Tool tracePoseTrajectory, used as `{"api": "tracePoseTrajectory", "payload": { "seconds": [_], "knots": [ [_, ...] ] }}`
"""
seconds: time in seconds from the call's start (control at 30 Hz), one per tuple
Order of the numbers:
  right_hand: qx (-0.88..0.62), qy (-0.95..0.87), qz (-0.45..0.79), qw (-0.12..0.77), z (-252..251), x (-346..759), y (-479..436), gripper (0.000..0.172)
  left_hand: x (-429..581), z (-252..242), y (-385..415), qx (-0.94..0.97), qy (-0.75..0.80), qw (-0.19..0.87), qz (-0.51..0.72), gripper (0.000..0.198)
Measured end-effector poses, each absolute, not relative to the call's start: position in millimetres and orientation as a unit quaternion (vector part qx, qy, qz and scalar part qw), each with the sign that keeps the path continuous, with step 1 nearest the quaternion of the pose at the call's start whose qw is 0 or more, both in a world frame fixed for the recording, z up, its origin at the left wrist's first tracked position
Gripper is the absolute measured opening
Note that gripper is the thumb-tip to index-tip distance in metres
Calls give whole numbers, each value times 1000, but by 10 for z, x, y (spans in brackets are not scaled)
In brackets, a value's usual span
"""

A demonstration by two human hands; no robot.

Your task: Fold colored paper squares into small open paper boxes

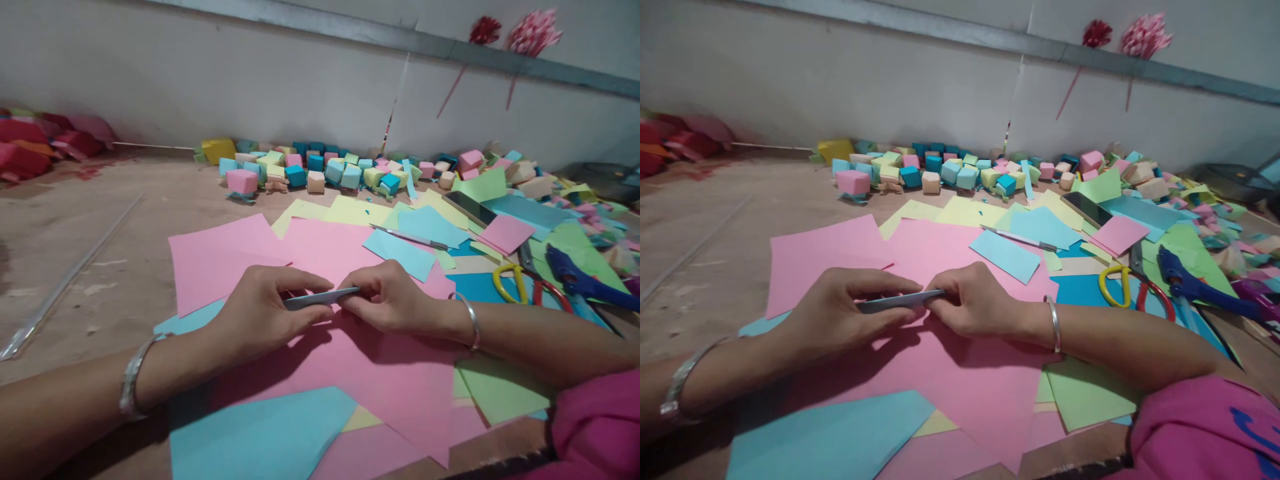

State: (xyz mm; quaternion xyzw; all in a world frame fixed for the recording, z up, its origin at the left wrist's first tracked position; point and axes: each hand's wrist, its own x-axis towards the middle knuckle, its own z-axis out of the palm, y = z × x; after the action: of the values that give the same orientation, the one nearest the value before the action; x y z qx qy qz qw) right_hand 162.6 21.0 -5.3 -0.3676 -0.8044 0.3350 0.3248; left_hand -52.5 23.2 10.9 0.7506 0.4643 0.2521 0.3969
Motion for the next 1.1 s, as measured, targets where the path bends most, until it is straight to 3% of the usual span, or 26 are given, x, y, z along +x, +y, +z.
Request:
{"api": "tracePoseTrajectory", "payload": {
  "seconds": [0.17, 0.37, 0.53, 0.63, 0.83, 1.1],
  "knots": [
    [-352, -795, 379, 316, -42, 1651, 274, 14, -520, 94, 276, 745, 464, 420, 231, 18],
    [-382, -652, 586, 292, 14, 1779, 411, 16, -515, 14, 359, 635, 391, 621, 242, 38],
    [-379, -606, 647, 266, 10, 1825, 436, 18, -513, 32, 348, 574, 371, 691, 234, 36],
    [-371, -627, 637, 252, -4, 1823, 446, 20, -522, 42, 347, 559, 376, 700, 237, 36],
    [-416, -705, 493, 293, -12, 1807, 441, 29, -543, -15, 363, 552, 362, 709, 248, 38],
    [-444, -703, 480, 279, 1, 1831, 478, 34, -515, -34, 403, 543, 409, 667, 305, 24]
  ]
}}
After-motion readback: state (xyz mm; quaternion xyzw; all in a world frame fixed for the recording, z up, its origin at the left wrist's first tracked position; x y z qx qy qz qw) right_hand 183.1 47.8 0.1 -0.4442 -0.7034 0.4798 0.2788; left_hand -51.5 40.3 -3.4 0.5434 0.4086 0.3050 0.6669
